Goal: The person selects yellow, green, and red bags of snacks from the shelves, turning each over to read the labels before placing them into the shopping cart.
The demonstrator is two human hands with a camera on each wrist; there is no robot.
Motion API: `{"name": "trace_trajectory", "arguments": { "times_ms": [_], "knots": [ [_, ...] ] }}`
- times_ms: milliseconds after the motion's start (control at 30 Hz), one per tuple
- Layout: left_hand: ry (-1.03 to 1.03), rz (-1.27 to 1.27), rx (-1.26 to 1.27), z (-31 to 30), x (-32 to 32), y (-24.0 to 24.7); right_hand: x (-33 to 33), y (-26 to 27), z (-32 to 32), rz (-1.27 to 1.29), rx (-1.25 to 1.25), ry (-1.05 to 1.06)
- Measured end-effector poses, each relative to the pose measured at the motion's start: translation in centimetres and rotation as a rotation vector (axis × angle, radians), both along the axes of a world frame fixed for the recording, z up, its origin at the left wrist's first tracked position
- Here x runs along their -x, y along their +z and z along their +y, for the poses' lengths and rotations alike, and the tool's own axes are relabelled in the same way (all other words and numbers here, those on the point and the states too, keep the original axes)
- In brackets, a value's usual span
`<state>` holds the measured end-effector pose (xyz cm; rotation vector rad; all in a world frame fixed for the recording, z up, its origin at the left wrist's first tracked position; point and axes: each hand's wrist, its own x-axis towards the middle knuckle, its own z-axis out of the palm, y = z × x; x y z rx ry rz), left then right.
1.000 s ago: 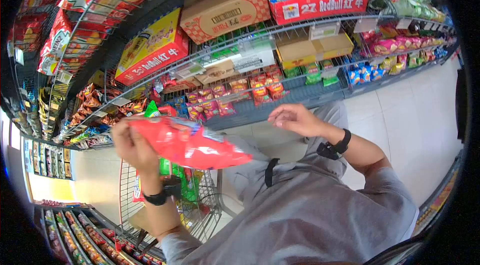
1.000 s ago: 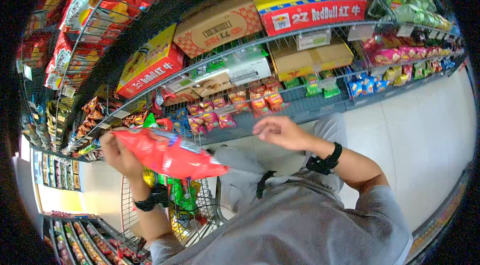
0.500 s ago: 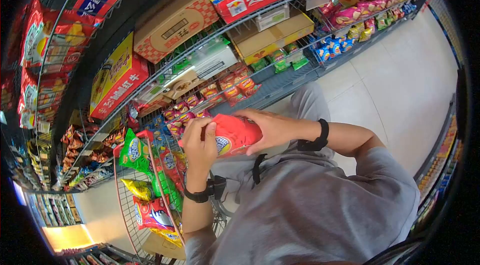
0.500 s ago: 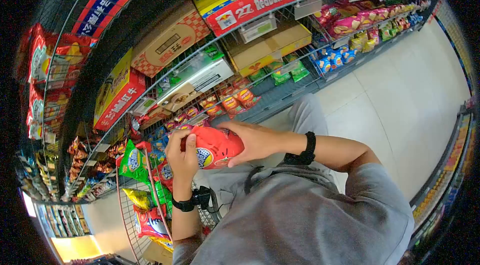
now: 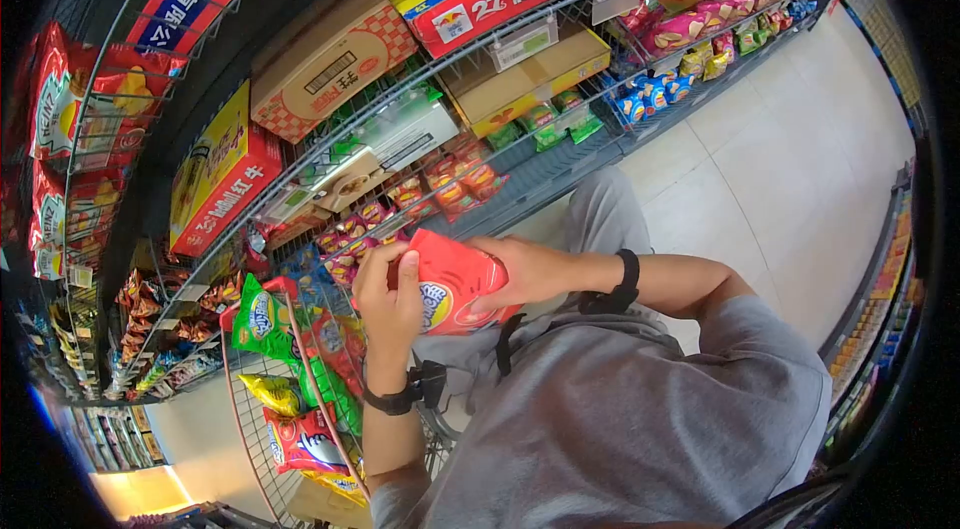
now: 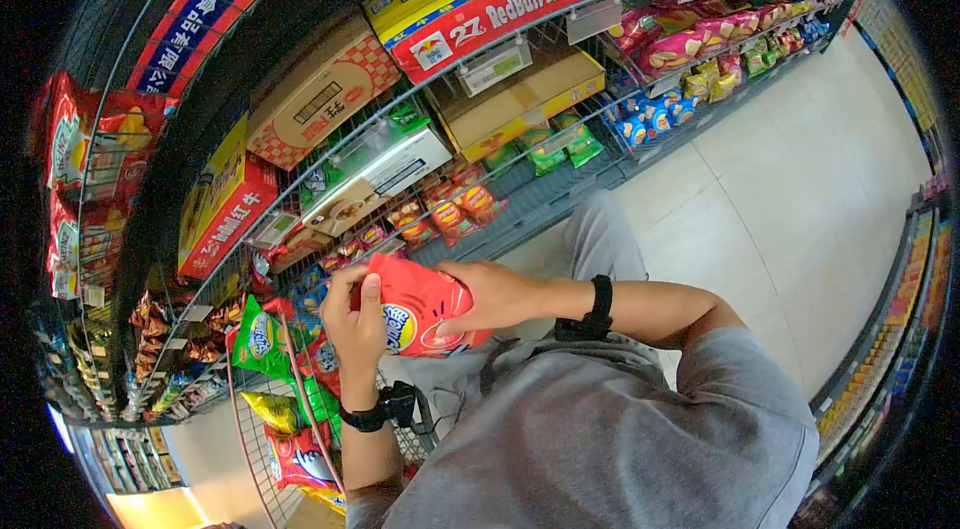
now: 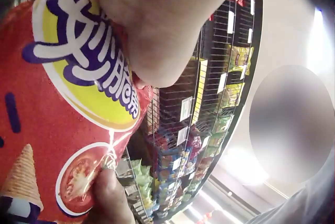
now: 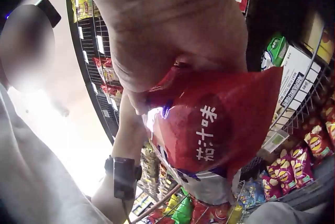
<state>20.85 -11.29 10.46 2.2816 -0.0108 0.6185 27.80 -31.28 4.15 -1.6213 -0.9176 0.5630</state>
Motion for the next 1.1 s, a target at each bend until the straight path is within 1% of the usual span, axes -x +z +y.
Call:
{"name": "trace_trajectory", "arguments": {
  "times_ms": [133, 233, 267, 333, 400, 433, 467, 567, 667, 700, 767, 800, 833, 900, 967, 1000, 1033, 1100],
  "knots": [
    [0.007, -0.046, 0.019, -0.4, 0.2, 0.3, -0.1, -0.1, 0.0, -0.023, -0.017, -0.026],
    [0.003, -0.234, 0.088, -0.1, 0.8, 0.3, -0.6, -1.4, 0.2, 0.101, -0.097, -0.150],
    [0.001, -0.300, 0.101, 0.0, 1.0, 0.3, -0.9, -1.3, 0.3, 0.160, -0.164, -0.187],
    [-0.035, -0.197, 0.173, 0.5, 2.4, -0.7, -1.6, -1.0, 0.4, 0.277, -0.296, -0.269],
    [-0.034, -0.082, 0.279, -0.6, 3.1, -1.3, -2.0, -0.2, 0.3, 0.237, -0.292, -0.311],
    [-0.056, 0.017, 0.283, -0.7, 3.5, -1.8, -2.0, 0.1, 0.4, 0.226, -0.285, -0.330],
    [-0.060, 0.049, 0.292, -1.2, 3.7, -2.3, -2.0, 0.2, 0.6, 0.216, -0.278, -0.347],
    [-0.068, 0.177, 0.290, -1.9, 4.2, -3.6, -1.4, 0.3, 1.3, 0.203, -0.284, -0.326],
    [0.014, 0.125, 0.482, -2.7, 4.5, -3.9, -0.6, 0.7, 1.6, 0.108, -0.212, -0.245],
    [0.023, 0.056, 0.520, -2.8, 4.4, -4.1, -0.4, 0.5, 1.6, 0.069, -0.223, -0.158],
    [0.043, -0.088, 0.589, -2.6, 4.1, -4.6, 0.2, 0.8, 1.7, -0.109, -0.215, -0.013],
    [0.098, -0.065, 0.618, -2.2, 4.2, -5.1, 0.7, 1.2, 1.7, -0.196, -0.212, 0.060],
    [0.151, -0.040, 0.647, -1.5, 4.5, -5.8, 1.1, 1.8, 1.6, -0.192, -0.167, 0.149],
    [0.287, 0.001, 0.713, -0.7, 4.6, -6.5, 1.1, 2.5, 1.6, -0.157, -0.157, 0.234],
    [0.320, 0.034, 0.877, 0.4, 4.6, -7.8, 0.6, 2.5, 1.5, -0.116, -0.150, 0.299],
    [0.332, 0.052, 0.958, 0.7, 4.6, -8.1, 0.1, 1.8, 1.4, -0.054, -0.154, 0.231],
    [0.302, 0.023, 1.036, 0.7, 4.8, -8.1, -0.4, 0.8, 1.3, 0.007, -0.157, 0.159],
    [0.232, 0.060, 1.145, 0.9, 5.6, -8.6, -1.4, 0.7, 1.2, 0.091, -0.144, -0.021]
  ]
}}
